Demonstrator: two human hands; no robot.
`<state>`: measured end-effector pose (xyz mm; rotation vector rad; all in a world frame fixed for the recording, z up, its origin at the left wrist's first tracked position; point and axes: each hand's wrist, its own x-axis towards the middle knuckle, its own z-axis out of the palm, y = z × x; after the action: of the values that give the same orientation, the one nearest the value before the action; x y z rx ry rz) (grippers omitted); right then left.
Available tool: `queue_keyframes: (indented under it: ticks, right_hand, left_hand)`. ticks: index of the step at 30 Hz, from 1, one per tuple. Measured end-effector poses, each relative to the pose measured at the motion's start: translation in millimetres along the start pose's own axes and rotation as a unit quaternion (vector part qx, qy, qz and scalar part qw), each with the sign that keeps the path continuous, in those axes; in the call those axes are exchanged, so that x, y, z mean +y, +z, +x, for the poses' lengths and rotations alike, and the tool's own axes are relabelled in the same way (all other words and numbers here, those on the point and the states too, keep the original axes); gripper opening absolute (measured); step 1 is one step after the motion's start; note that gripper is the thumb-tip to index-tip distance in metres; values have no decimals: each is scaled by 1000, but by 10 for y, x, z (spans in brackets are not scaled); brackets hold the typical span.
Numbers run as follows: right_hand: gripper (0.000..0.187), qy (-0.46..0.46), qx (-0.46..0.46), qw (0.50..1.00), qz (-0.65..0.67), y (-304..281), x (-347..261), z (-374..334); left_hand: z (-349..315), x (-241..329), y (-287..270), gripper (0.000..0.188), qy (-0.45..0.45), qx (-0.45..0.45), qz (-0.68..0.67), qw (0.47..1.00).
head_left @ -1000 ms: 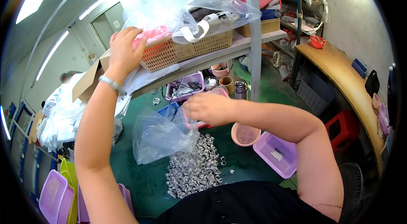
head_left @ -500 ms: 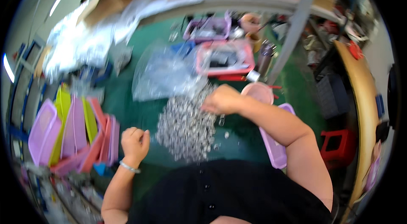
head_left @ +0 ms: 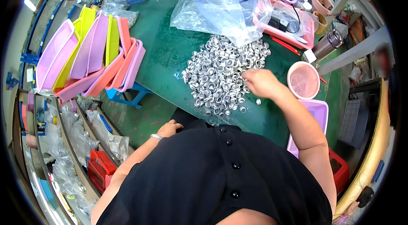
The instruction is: The person wipes a green worktable with a dark cloth, then retrieves a bag of metal washers from a shelf. They pour the washers onto the table, move aside plastic bags and a cardboard box, and handle a white cable and a pair of glasses before returning to the pile of washers.
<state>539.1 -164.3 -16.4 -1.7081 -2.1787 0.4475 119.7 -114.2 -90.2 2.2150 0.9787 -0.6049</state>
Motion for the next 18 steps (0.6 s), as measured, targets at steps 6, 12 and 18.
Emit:
queue_keyframes:
  ticks: [6, 12, 18]
  right_hand:
    - [30, 25, -181, 871, 456, 784, -961, -157]
    - [29, 271, -31, 802, 531, 1910, -1085, -420]
    - [26, 575, -89, 747, 321, 2884, -1713, -572]
  left_hand:
    - [463, 310, -385, 34, 209, 4, -91, 974]
    - [1170, -387, -348, 23, 102, -430, -313, 841]
    - [1401, -907, -673, 21, 57, -503, -402, 763]
